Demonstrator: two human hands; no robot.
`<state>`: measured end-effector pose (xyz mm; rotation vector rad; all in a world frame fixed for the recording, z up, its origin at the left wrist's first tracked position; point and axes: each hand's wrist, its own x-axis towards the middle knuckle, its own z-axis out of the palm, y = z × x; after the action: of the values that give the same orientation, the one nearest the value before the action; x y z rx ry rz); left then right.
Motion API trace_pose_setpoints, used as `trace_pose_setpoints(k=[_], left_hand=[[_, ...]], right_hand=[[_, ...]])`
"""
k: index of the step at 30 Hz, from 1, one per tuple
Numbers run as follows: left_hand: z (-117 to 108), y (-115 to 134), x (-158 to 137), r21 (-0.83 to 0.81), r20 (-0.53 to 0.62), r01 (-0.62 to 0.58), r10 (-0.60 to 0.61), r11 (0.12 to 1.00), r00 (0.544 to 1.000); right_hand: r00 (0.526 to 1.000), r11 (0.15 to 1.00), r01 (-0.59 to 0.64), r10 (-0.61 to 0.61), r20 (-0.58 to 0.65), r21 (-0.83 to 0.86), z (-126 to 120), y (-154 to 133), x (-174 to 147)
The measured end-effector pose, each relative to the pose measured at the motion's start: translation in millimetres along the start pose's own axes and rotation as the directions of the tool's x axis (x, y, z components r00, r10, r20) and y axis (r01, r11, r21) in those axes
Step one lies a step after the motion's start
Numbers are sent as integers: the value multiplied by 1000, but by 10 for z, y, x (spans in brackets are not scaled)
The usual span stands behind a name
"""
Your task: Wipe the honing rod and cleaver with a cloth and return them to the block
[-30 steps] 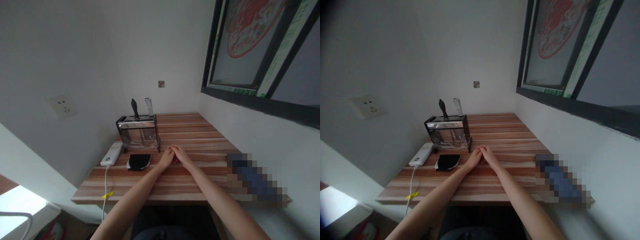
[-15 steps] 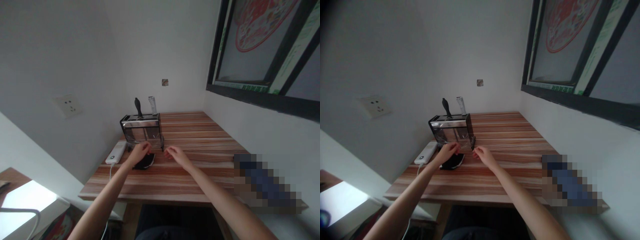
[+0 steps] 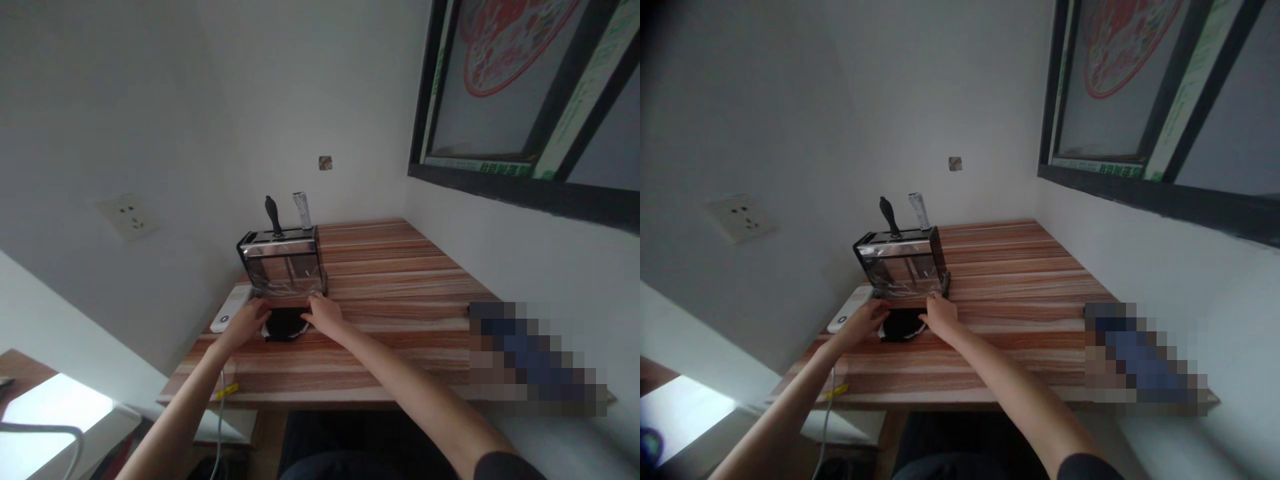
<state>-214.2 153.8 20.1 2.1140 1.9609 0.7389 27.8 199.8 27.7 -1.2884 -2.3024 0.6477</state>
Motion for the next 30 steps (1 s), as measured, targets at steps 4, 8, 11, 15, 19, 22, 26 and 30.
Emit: trace_pose_setpoints(k=[4,8,11,15,19,22,26,30], left_hand=[[48,-20,39,20,22,-2,1,1000,1000],[38,37,39,18,20,0,0,1000,1000],[20,110,26,-5,32,-6,6,1000,999],[8,204,16,-78,89,16,-9,997,996],[19,344,14,-203,151,14,17,979,988],[61,507,30,-299,178,-4,60,954,982],[182,779,102,-404,216,-52,150,913,965],[358,1063,215,-464,238,-114,248,878,939]], right_hand=[[1000,1000,-12,11,17,23,-11,40,12],[1000,992,-17,15,15,128,2,101,51],[1000,967,-19,16,14,254,25,130,92],[998,888,-52,34,48,456,22,181,110],[992,775,-112,52,114,622,-55,309,34],[990,703,-128,54,127,700,-163,453,-69],[992,656,-118,52,112,745,-358,664,-245],[994,670,-107,73,78,735,-573,894,-443]])
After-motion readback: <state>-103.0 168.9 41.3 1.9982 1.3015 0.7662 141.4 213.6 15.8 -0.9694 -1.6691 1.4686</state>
